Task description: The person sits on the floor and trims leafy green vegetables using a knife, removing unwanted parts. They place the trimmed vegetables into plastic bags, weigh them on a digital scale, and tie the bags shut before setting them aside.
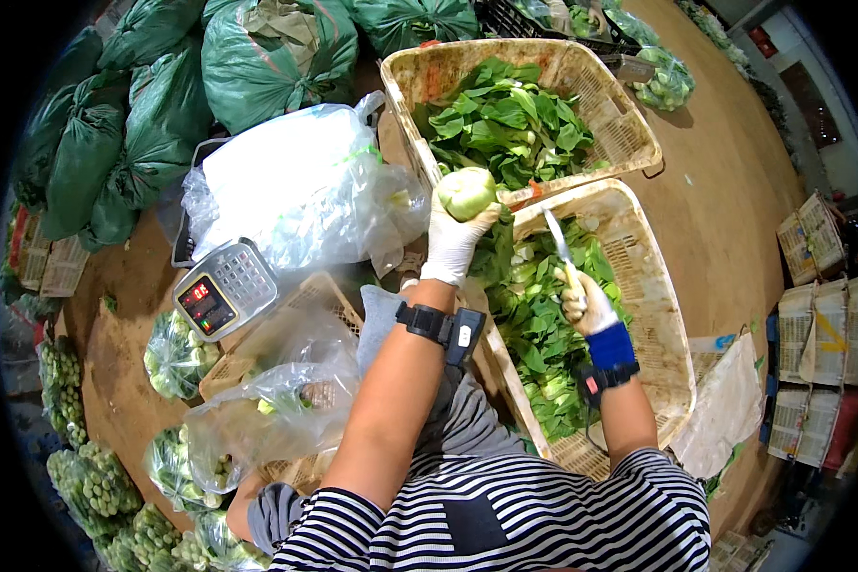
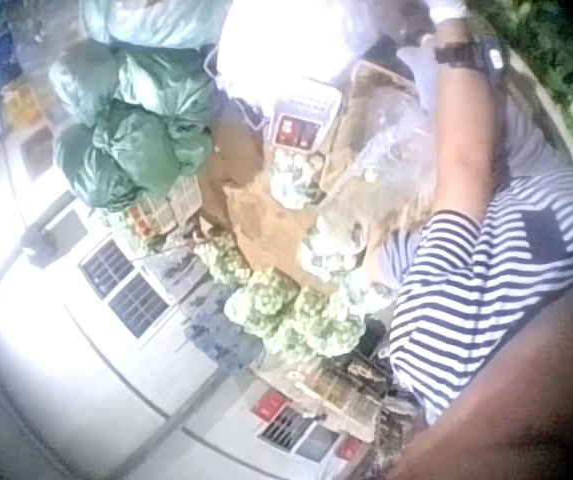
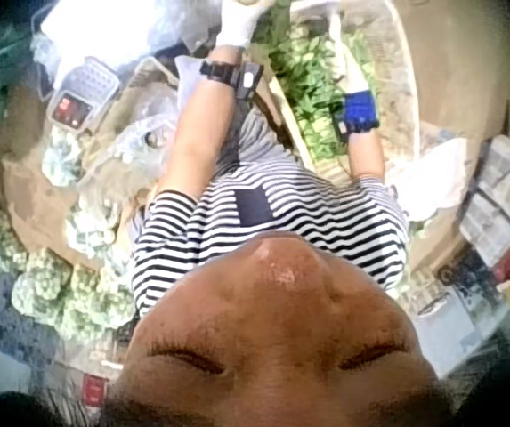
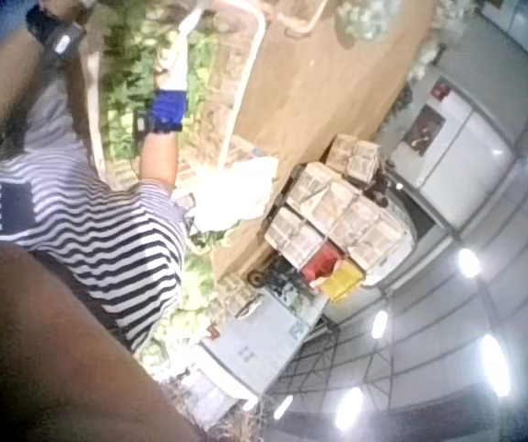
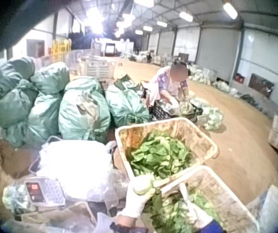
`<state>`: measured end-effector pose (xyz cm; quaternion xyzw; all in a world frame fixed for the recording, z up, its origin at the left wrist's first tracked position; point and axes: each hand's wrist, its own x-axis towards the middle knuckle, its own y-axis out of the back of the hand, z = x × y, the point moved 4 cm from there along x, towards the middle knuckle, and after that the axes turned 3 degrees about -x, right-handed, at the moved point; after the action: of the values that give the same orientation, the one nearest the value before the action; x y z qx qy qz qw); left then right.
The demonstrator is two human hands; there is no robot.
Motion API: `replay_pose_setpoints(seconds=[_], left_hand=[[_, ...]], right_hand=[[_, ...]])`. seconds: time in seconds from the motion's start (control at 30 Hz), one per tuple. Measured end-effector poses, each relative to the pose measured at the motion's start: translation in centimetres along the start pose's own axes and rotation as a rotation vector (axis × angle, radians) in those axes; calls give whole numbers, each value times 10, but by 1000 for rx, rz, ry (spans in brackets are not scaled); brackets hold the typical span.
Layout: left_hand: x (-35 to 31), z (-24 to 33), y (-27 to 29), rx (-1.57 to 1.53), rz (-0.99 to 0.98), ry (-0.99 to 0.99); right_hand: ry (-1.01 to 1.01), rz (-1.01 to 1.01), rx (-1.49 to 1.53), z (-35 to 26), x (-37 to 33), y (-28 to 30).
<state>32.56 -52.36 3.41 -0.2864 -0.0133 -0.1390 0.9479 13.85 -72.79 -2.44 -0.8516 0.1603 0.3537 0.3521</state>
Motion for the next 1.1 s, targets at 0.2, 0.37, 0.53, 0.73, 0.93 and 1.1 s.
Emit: replay_pose_setpoints(seconds=[0.2,0.37,0.53,0.73,0.93,1.1], left_hand=[[2,5,-33,215,-129,-37],[11,7,-41,393,-169,-125],[19,2,-35,549,-145,-179],[16,-2,-32,383,-109,-94],[8,19,-43,454,-279,-116],[16,5,-42,348,-132,-203]], right_hand=[[778,203,-790,-64,-35,-56],[1225,368,-1843,-99,-56,-161],[1282,276,-2119,-113,-37,-180],[1284,174,-2095,-125,-12,-167],[836,665,-2195,-164,29,-104],[703,938,-1903,-185,33,-14]])
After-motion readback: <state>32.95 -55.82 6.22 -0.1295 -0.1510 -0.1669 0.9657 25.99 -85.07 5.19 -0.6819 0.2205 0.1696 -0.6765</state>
